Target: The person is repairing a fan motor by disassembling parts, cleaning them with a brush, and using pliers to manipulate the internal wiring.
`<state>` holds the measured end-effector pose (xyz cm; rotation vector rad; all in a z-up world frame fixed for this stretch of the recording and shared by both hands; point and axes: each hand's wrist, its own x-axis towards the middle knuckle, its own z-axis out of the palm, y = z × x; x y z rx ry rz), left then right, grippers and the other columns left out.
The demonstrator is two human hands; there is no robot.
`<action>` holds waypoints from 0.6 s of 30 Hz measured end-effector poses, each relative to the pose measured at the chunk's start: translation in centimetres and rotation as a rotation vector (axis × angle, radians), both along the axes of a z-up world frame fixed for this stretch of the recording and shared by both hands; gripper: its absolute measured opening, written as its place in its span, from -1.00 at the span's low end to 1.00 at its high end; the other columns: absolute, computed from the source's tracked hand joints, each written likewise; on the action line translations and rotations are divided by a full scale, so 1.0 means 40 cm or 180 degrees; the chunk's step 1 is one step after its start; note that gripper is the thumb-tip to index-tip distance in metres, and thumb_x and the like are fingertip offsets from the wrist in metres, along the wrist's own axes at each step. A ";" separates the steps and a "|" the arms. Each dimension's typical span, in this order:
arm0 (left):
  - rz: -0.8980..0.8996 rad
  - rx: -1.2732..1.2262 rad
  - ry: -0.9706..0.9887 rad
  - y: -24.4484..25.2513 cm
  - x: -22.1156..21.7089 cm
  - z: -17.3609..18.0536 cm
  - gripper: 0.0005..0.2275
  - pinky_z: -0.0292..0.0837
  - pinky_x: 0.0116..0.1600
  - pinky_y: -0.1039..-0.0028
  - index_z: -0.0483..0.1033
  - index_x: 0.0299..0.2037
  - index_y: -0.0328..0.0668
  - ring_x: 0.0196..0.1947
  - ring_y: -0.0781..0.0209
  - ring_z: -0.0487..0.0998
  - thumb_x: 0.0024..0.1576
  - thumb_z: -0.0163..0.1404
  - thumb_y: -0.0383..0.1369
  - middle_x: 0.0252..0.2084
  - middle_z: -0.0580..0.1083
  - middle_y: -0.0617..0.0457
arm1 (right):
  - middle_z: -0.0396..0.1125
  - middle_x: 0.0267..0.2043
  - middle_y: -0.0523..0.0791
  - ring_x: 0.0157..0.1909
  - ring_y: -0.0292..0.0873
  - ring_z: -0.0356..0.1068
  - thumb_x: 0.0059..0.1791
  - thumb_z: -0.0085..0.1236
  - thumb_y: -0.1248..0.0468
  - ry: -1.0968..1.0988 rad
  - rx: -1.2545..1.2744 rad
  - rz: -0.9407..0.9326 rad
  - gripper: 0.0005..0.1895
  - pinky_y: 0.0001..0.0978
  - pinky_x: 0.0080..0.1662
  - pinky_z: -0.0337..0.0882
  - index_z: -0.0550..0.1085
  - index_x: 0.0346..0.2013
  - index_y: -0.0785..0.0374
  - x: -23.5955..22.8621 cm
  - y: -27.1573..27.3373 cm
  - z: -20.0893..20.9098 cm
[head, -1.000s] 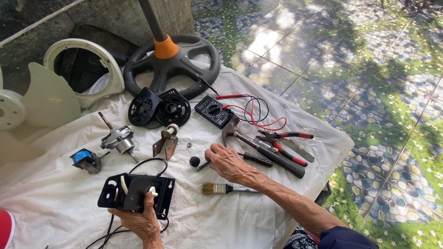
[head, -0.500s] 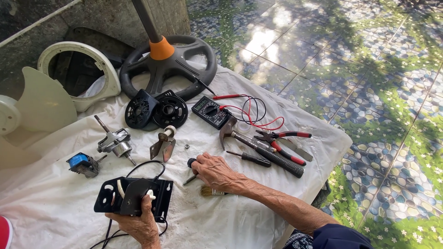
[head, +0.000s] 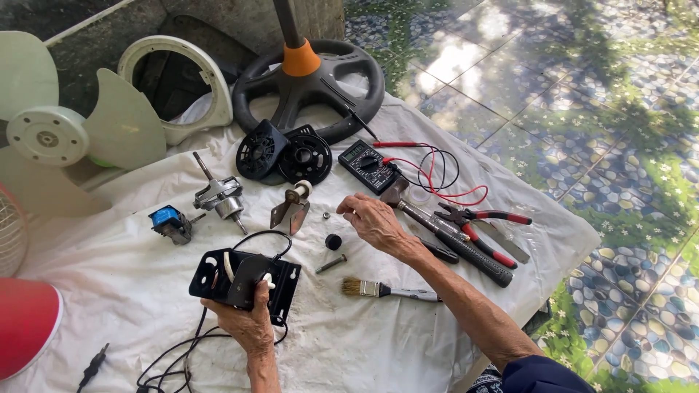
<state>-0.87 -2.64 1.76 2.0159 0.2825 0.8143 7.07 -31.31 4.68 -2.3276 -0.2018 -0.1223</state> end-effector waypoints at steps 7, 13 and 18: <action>-0.0014 0.0010 0.0046 0.003 -0.004 -0.005 -0.23 0.49 -0.27 0.07 0.18 0.27 -0.40 -0.27 -0.32 0.62 -0.05 0.22 -0.05 -0.10 0.53 -0.29 | 0.37 -0.07 -0.12 -0.16 -0.03 0.47 0.12 -0.11 0.21 -0.0197 -0.0179 0.0152 -0.75 -0.14 -0.09 0.36 0.50 0.01 0.02 -0.008 0.012 -0.056; 0.0051 -0.0065 0.0122 -0.004 -0.007 -0.002 -0.21 0.46 -0.38 0.05 0.12 0.26 -0.47 -0.33 -0.33 0.62 -0.04 0.25 -0.12 -0.16 0.53 -0.36 | 0.06 0.52 0.01 0.28 0.11 0.13 -0.13 -0.26 0.62 -0.0609 -0.0775 0.0819 -0.14 0.07 0.14 0.26 0.21 0.44 -0.04 -0.010 0.040 -0.072; -0.0128 -0.0277 0.0046 -0.025 -0.015 0.030 -0.37 0.50 -0.40 0.21 0.10 0.21 -0.32 -0.51 -0.13 0.62 0.07 0.18 -0.19 -0.28 0.53 -0.27 | 0.24 0.34 -0.10 0.26 -0.01 0.17 -0.20 0.00 0.55 -0.1239 -0.1076 0.1080 -0.27 -0.15 0.15 0.15 0.35 0.27 0.11 -0.001 0.037 -0.111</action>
